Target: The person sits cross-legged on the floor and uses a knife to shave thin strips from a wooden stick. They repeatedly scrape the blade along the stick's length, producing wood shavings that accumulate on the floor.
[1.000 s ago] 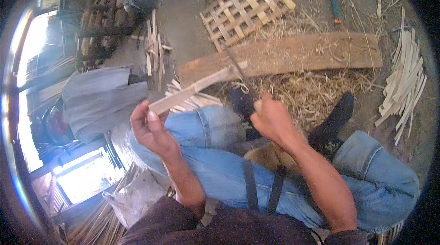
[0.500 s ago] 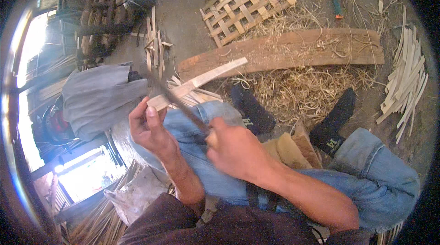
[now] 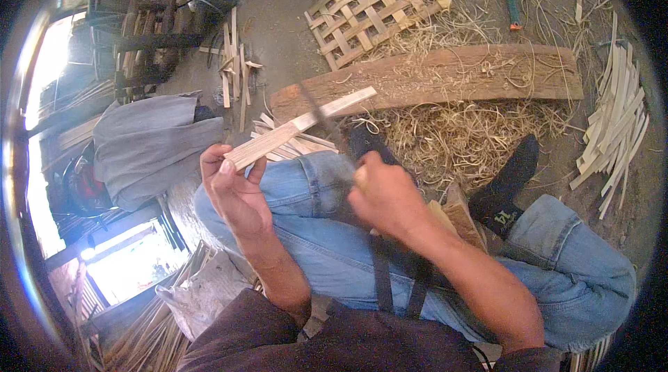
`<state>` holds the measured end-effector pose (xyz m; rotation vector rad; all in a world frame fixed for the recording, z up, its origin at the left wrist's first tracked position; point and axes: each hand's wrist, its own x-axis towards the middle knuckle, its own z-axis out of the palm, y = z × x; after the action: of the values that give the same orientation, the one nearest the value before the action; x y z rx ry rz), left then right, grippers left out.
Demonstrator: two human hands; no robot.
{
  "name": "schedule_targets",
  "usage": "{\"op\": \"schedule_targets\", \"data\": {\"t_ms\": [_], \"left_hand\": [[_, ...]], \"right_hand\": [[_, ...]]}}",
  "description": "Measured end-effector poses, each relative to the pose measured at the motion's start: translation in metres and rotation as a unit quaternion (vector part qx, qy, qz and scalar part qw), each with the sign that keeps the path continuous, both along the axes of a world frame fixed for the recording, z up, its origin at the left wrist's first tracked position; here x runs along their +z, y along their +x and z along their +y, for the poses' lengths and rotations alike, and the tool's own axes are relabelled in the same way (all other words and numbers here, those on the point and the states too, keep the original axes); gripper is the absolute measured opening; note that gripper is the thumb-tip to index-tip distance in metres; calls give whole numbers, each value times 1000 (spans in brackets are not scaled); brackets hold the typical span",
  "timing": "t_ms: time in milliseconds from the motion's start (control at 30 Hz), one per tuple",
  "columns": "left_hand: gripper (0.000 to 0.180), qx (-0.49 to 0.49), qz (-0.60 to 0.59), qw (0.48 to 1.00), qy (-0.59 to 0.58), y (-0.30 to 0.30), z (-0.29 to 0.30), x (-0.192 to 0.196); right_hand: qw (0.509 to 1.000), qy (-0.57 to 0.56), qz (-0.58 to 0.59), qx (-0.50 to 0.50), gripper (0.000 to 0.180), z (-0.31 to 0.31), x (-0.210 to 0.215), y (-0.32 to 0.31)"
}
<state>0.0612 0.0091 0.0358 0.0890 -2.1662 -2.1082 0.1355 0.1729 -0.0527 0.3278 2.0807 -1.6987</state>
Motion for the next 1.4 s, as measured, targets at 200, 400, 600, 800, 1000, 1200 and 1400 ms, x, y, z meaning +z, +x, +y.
{"op": "schedule_targets", "data": {"t_ms": [200,400,600,800,1000,1200,1400], "left_hand": [[26,0,-30,999,14,-3,-10,0],[23,32,-23,999,-2,-2,-15,2],[23,13,-41,999,18,-3,-13,6],[22,-18,-51,998,23,0,-12,2],[18,-30,-66,996,49,-1,-20,1],[19,-23,-71,997,36,2,-22,-2],[18,-26,-58,997,43,0,-23,-4]], "right_hand": [[993,-70,69,62,40,-17,69,14],[994,-70,84,27,39,-14,34,7],[999,36,-12,22,40,0,0,-2],[998,-34,40,26,37,-8,41,9],[989,-121,47,69,39,-12,94,16],[992,-81,54,76,40,-12,88,15],[992,-64,46,100,45,-4,74,9]]}}
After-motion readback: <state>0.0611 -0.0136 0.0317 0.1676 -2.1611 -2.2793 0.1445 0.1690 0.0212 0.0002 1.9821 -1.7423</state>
